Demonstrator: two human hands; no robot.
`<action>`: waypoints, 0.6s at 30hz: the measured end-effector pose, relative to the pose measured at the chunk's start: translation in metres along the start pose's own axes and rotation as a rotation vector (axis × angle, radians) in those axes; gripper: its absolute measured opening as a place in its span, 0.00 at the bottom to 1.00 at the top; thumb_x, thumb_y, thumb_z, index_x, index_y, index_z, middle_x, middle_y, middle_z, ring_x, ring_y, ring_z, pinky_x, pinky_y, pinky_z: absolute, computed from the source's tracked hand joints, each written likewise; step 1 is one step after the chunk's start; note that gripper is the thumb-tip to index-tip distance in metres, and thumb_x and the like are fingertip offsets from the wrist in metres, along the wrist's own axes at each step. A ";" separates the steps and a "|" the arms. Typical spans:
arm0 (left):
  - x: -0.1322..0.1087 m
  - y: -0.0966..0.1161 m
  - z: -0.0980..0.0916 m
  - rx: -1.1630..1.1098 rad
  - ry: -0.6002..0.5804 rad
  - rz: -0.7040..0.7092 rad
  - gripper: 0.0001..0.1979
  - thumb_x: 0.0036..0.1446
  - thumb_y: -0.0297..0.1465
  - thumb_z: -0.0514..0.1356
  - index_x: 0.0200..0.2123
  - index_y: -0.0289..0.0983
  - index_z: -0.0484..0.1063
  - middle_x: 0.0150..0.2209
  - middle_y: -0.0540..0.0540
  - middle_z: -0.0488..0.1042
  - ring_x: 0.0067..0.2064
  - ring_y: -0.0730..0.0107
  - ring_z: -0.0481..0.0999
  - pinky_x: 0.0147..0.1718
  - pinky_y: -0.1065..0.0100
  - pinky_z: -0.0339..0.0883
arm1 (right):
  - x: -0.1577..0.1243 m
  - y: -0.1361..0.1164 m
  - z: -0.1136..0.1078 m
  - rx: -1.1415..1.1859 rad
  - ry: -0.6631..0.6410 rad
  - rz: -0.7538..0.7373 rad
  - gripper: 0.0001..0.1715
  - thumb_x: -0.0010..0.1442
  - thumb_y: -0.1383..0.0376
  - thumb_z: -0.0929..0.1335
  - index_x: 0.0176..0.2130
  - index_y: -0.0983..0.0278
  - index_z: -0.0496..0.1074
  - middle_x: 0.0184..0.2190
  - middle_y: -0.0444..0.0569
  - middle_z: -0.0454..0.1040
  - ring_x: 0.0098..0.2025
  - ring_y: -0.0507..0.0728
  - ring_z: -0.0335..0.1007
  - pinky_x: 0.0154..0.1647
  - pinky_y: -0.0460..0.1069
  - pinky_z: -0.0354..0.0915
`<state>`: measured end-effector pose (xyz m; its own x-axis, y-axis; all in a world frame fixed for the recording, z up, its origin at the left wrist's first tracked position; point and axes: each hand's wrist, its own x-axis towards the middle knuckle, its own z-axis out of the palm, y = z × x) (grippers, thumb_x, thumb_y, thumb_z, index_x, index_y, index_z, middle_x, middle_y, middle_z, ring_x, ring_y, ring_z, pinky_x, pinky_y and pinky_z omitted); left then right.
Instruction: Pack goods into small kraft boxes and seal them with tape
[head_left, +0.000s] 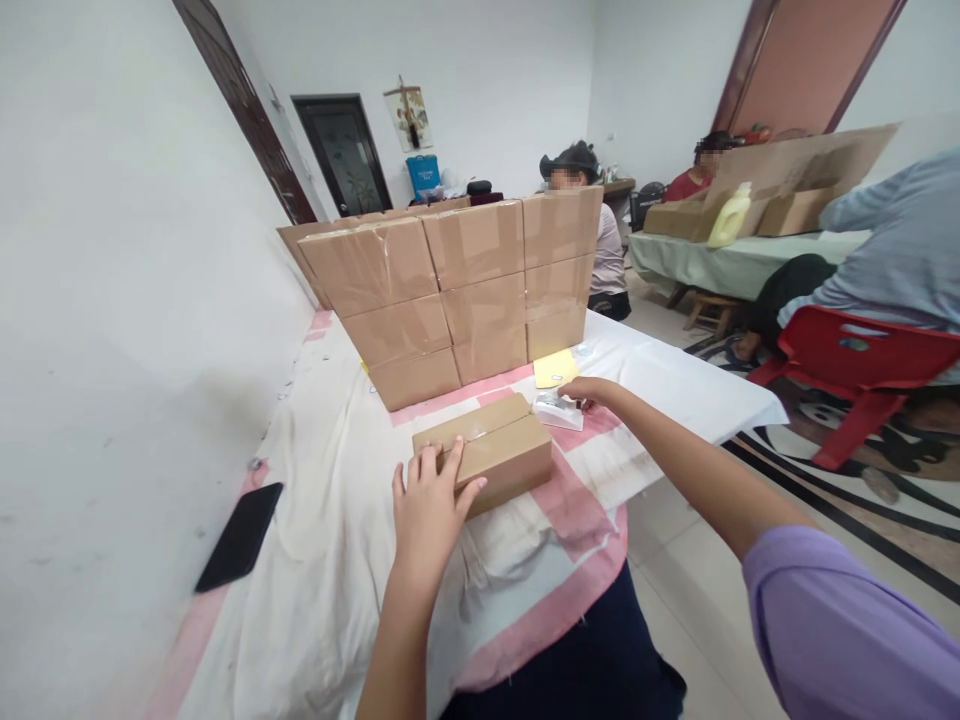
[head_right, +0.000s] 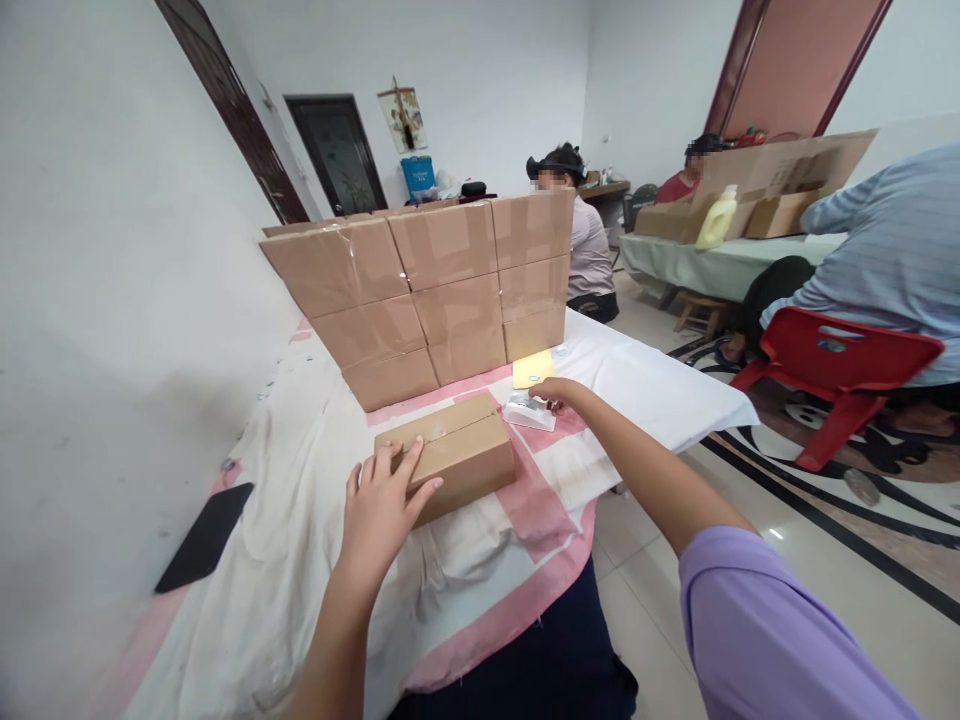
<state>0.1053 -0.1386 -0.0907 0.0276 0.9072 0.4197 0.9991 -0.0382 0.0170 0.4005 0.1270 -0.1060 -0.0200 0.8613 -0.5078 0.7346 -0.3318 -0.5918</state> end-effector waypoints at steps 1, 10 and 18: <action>0.000 0.000 0.000 -0.003 0.003 0.000 0.28 0.65 0.46 0.56 0.65 0.43 0.64 0.57 0.38 0.71 0.57 0.50 0.70 0.60 0.43 0.60 | 0.001 0.001 0.000 0.016 -0.001 -0.003 0.19 0.51 0.59 0.75 0.39 0.66 0.69 0.28 0.49 0.69 0.26 0.56 0.69 0.24 0.49 0.66; -0.001 -0.001 0.003 0.014 0.030 0.007 0.29 0.64 0.46 0.57 0.65 0.43 0.65 0.58 0.37 0.70 0.57 0.50 0.70 0.59 0.44 0.61 | -0.007 0.026 -0.003 0.261 -0.029 -0.130 0.20 0.50 0.58 0.79 0.31 0.66 0.69 0.21 0.46 0.70 0.20 0.51 0.64 0.20 0.45 0.62; -0.001 -0.002 0.006 0.003 0.046 0.011 0.28 0.65 0.47 0.56 0.64 0.43 0.65 0.58 0.37 0.70 0.57 0.50 0.70 0.58 0.46 0.62 | -0.014 0.051 0.000 0.469 -0.145 -0.243 0.21 0.54 0.60 0.78 0.21 0.65 0.68 0.15 0.47 0.69 0.19 0.50 0.64 0.20 0.44 0.62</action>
<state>0.1033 -0.1370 -0.0968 0.0368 0.8866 0.4610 0.9989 -0.0464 0.0096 0.4378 0.0985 -0.1291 -0.2692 0.8837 -0.3830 0.3165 -0.2944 -0.9018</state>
